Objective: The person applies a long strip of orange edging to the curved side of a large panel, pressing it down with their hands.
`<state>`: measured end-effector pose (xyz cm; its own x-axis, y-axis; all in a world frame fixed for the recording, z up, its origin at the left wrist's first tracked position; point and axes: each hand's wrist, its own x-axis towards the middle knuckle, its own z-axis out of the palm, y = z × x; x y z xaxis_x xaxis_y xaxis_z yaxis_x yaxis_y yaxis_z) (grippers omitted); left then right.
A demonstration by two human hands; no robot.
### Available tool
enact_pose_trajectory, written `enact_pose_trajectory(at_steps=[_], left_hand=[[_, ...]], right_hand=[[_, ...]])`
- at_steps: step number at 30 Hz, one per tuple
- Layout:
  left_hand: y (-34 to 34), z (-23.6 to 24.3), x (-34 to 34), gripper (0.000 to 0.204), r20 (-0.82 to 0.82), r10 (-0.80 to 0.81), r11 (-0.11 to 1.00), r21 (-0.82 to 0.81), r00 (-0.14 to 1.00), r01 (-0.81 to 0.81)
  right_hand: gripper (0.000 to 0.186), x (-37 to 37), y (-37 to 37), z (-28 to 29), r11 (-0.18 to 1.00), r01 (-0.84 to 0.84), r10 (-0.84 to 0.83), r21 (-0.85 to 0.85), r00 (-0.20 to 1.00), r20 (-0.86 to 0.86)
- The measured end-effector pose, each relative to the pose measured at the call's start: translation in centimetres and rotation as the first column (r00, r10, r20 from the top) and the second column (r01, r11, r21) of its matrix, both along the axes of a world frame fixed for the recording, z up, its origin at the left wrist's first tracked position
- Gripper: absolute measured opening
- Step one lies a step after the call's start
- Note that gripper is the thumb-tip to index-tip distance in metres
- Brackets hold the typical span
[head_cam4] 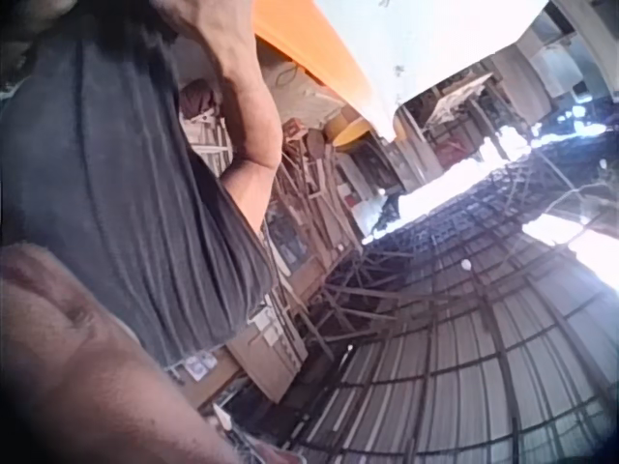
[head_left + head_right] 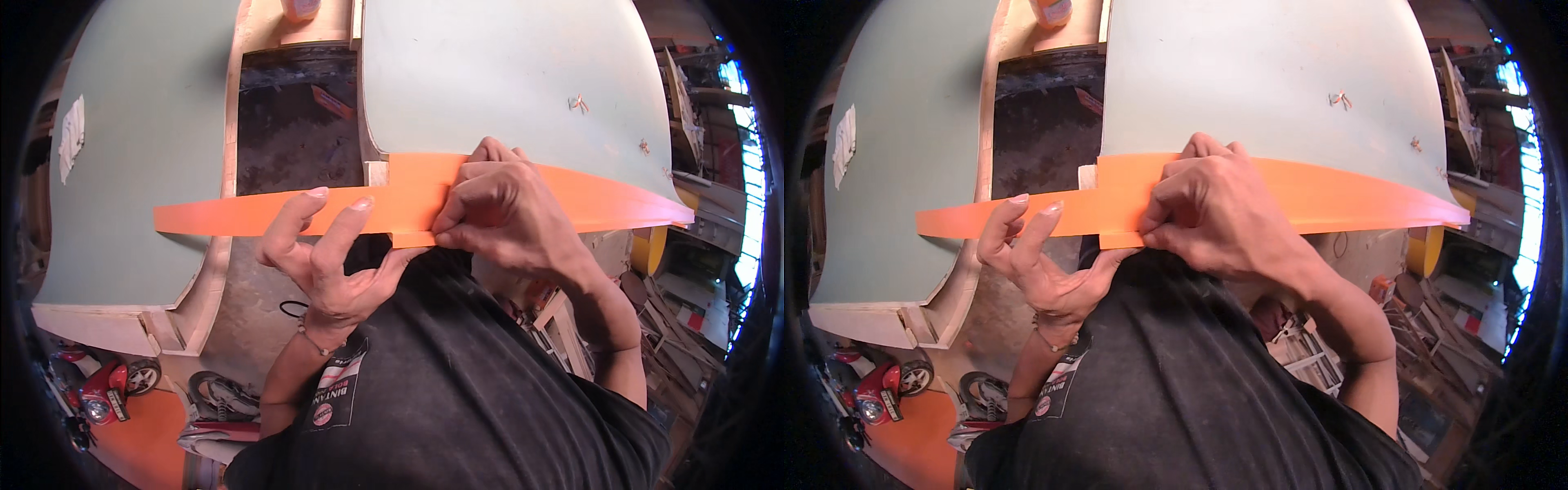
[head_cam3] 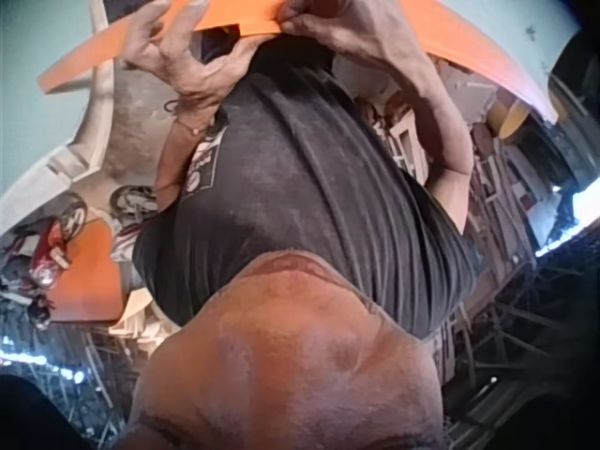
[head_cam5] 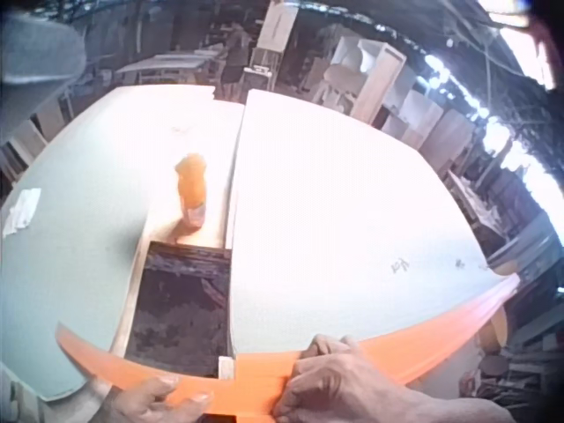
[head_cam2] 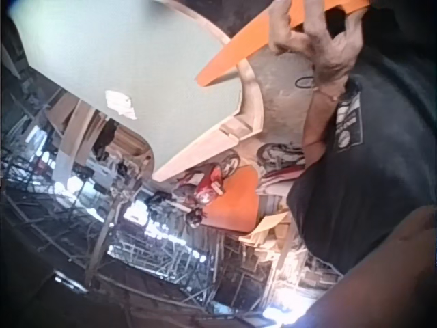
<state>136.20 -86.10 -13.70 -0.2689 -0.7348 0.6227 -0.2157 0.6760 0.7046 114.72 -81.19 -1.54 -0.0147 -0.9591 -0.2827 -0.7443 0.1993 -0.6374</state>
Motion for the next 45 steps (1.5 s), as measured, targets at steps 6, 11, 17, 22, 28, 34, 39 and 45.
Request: enact_pose_trajectory(at_steps=[6,11,17,22,28,34,39,45], left_hand=[[-0.2,0.2,-0.8,0.072,0.013,-0.006,1.000,-0.004,1.000,0.006],[-0.5,1.3,-0.8,0.052,0.069,0.098,0.991,-0.102,0.993,-0.090],[1.8,3.6,-2.8,0.040,0.327,-0.251,0.963,-0.008,0.911,0.268],[6.2,5.8,-10.4,0.037,0.544,-0.243,0.946,-0.050,0.803,0.320],[13.2,5.7,-22.5,0.033,0.570,-0.272,0.925,-0.068,0.775,0.374],[21.3,5.8,-34.8,0.021,0.418,-0.373,0.913,0.007,0.828,0.408],[26.2,5.3,-43.2,0.018,0.421,-0.370,0.898,-0.068,0.828,0.436],[30.2,5.4,-51.1,0.016,0.420,-0.413,0.868,-0.088,0.808,0.489]], right_hand=[[0.014,1.1,-0.6,-0.5,0.997,-0.020,0.020,-0.072,1.000,0.007],[0.013,1.9,-0.6,-2.7,0.973,-0.031,0.020,-0.228,0.999,-0.047],[0.020,-3.3,6.1,-4.3,0.890,-0.083,0.003,-0.449,0.985,-0.175],[0.013,-14.0,15.1,-3.9,0.901,0.059,-0.124,-0.429,0.984,-0.124],[0.008,-25.8,24.3,-4.3,0.843,0.061,-0.207,-0.534,0.953,-0.219],[0.009,-37.1,33.2,-3.9,0.787,-0.067,-0.268,-0.613,0.858,-0.438],[0.008,-43.9,38.0,-4.3,0.803,-0.067,-0.289,-0.593,0.825,-0.485],[0.005,-51.5,44.0,-2.9,0.841,-0.013,-0.342,-0.541,0.762,-0.550]])
